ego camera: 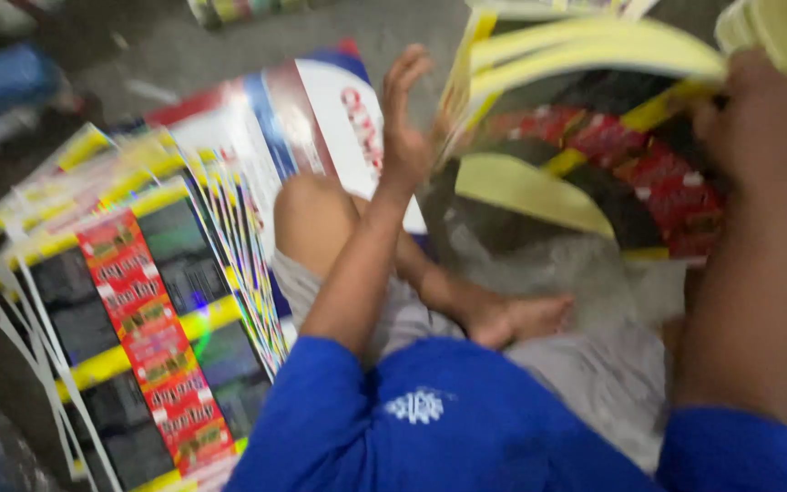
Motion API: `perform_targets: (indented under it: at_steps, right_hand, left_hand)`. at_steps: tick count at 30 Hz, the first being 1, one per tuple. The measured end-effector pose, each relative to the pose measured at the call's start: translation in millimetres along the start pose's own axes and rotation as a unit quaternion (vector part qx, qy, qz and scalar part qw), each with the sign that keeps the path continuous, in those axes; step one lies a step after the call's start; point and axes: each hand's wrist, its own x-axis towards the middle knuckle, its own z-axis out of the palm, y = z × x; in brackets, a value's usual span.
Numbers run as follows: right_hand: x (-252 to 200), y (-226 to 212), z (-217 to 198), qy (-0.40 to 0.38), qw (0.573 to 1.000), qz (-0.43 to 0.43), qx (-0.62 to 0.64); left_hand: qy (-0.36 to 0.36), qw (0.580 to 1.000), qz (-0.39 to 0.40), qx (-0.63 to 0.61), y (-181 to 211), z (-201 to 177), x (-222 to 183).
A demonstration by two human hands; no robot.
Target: Sorting and inspecting stacks of printed label sheets.
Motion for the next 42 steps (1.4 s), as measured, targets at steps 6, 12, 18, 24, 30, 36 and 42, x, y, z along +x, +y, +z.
perform_targets:
  at_steps: [6,12,18,24,30,36,42]
  right_hand:
    - [-2,-25,-25,-0.071,0.995,0.066,0.028]
    - [-137,73,77,0.079,0.888,0.296,0.342]
    - [-263,88,152,0.112,0.875,0.434,0.184]
    - [-233,85,240,0.163,0.559,0.560,0.590]
    - [-161,122,224,0.242,0.541,0.365,0.718]
    - [-169,123,212,0.177,0.520,0.357,0.755]
    - [-193,128,221,0.148,0.595,0.379,0.693]
  left_hand:
    - [-0.144,0.951,-0.234,-0.139,18,35,24]
    - [-0.122,0.985,-0.105,-0.066,-28,45,28]
    - [-0.015,0.989,-0.145,-0.016,-26,66,2]
    - [-0.073,0.996,-0.042,0.018,-35,77,31]
    - [-0.137,0.976,-0.161,-0.057,-95,101,52]
    - [-0.126,0.987,-0.090,-0.037,-44,81,44]
    - [-0.087,0.985,-0.151,-0.016,-63,92,45]
